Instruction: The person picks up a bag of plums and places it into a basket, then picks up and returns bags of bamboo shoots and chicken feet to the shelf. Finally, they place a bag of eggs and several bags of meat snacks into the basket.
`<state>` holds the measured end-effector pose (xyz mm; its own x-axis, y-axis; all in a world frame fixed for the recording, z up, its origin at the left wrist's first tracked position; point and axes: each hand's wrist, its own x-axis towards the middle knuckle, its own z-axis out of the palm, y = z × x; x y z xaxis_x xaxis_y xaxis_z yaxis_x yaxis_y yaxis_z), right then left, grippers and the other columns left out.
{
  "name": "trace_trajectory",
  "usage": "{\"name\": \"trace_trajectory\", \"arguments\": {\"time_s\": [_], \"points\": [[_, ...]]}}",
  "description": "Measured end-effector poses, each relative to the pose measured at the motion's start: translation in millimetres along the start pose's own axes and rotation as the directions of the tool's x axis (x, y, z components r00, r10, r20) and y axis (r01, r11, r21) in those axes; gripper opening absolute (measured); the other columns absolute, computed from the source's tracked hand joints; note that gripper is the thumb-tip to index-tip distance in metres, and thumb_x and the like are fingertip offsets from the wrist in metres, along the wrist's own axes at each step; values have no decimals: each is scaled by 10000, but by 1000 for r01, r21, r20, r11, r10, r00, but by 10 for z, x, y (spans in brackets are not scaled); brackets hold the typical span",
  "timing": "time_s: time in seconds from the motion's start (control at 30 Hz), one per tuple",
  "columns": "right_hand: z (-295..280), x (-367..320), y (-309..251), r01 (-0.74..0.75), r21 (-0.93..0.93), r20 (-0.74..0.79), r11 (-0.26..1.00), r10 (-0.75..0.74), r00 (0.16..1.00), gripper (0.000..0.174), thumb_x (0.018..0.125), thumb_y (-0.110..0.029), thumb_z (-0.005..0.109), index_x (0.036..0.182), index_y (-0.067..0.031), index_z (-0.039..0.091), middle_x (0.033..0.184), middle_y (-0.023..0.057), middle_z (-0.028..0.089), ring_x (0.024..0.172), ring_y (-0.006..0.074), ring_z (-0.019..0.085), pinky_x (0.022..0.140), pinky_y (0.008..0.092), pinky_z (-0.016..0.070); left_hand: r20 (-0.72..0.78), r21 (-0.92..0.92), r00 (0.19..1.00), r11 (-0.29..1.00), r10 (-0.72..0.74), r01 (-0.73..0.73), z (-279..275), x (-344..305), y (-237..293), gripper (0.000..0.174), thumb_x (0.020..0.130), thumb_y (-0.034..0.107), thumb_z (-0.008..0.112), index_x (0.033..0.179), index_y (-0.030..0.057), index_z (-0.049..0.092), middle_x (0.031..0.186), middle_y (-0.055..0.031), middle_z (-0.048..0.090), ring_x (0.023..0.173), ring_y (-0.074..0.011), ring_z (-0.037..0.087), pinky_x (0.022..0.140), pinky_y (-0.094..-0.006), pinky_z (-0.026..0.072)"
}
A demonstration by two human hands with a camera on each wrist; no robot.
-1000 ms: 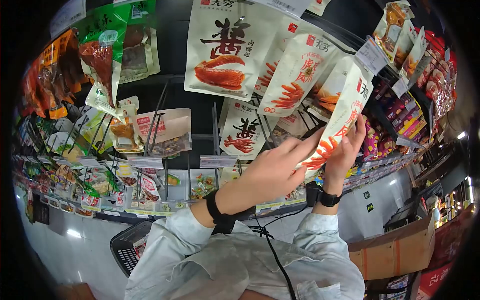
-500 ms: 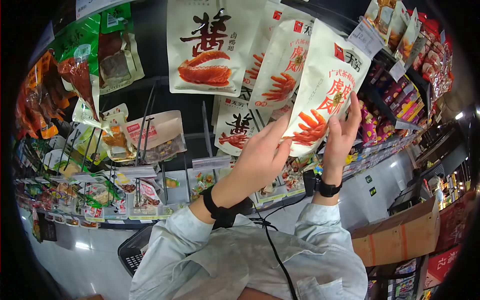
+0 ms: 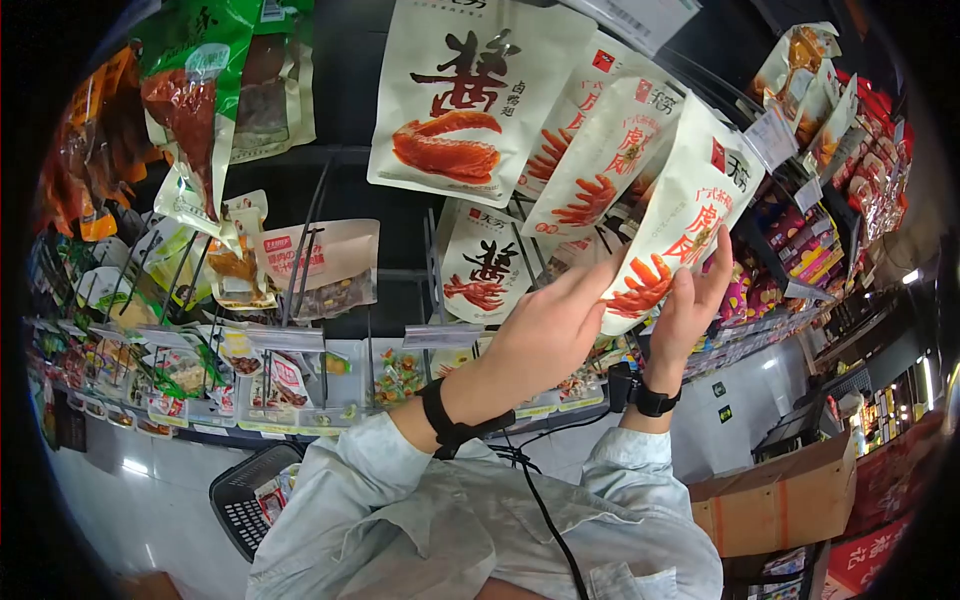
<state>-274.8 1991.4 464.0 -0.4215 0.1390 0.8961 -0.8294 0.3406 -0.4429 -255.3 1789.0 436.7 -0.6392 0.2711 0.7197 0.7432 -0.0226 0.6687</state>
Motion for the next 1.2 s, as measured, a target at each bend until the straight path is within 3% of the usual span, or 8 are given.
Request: {"name": "trace_trajectory", "arguments": {"time_s": [0.2, 0.4, 0.7, 0.9, 0.93, 1.03, 1.1, 1.2], "points": [[86, 10, -50, -5, 32, 28, 999, 4, 1000, 659, 912, -4, 468, 1531, 9, 241, 1557, 178, 306, 1394, 294, 408, 1141, 425, 361, -106, 3, 986, 992, 125, -126, 19, -46, -82, 504, 898, 16, 547, 1392, 47, 456, 1049, -217, 608, 851, -432, 645, 668, -485, 537], [151, 80, -64, -66, 51, 23, 996, 65, 998, 642, 943, -56, 475, 1537, 11, 241, 1554, 171, 319, 1390, 269, 413, 1137, 403, 364, -145, 19, 973, 984, 180, -179, -4, 59, -79, 560, 886, -12, 543, 1430, 53, 430, 1046, -221, 610, 844, -428, 650, 677, -490, 544], [92, 125, 63, -35, -85, 65, 996, 41, 997, 618, 963, -53, 498, 1532, 18, 270, 1540, 175, 358, 1324, 261, 488, 1093, 381, 408, -90, 62, 992, 995, 86, -81, -35, 65, -114, 593, 879, -8, 532, 1451, 28, 379, 1079, -234, 607, 862, -447, 647, 698, -507, 551], [159, 167, 120, -65, -213, 102, 975, 88, 991, 615, 971, -72, 544, 1532, -13, 301, 1467, 157, 437, 1256, 223, 525, 1061, 357, 419, -158, 141, 987, 990, 29, -7, -66, 146, -182, 664, 884, 16, 531, 1499, 50, 283, 1158, -267, 567, 968, -472, 625, 798, -519, 541], [233, 177, 107, -158, -7, 97, 987, 158, 983, 647, 916, -24, 632, 1501, -5, 356, 1497, 121, 379, 1349, 224, 431, 1102, 357, 367, -163, 188, 987, 982, 9, 23, -92, 157, -160, 683, 882, 17, 535, 1509, 64, 268, 1210, -270, 536, 993, -476, 617, 809, -522, 539], [341, 217, 140, -120, -207, 106, 971, 144, 984, 710, 875, -15, 708, 1494, -3, 361, 1430, 101, 361, 1298, 214, 475, 1059, 344, 418, -179, 341, 983, 935, -34, 94, -180, 166, -99, 783, 860, 44, 595, 1548, 139, 233, 1434, -283, 358, 1147, -489, 547, 896, -530, 515], [421, 233, 246, -172, -109, 98, 979, 183, 978, 738, 870, -109, 744, 1505, -61, 372, 1452, 150, 354, 1302, 237, 463, 1061, 354, 413, -188, 400, 982, 913, 2, 75, -167, 156, -85, 812, 863, 70, 629, 1558, 129, 213, 1458, -300, 318, 1214, -500, 493, 971, -504, 470], [456, 299, 404, -140, -258, 88, 956, 168, 982, 766, 859, -225, 770, 1514, -132, 384, 1484, 195, 338, 1349, 291, 408, 1058, 386, 392, -129, 455, 992, 888, -11, 69, -186, 152, -153, 797, 860, 142, 677, 1547, 130, 274, 1484, -351, 257, 1302, -516, 407, 1053, -504, 405]]}}
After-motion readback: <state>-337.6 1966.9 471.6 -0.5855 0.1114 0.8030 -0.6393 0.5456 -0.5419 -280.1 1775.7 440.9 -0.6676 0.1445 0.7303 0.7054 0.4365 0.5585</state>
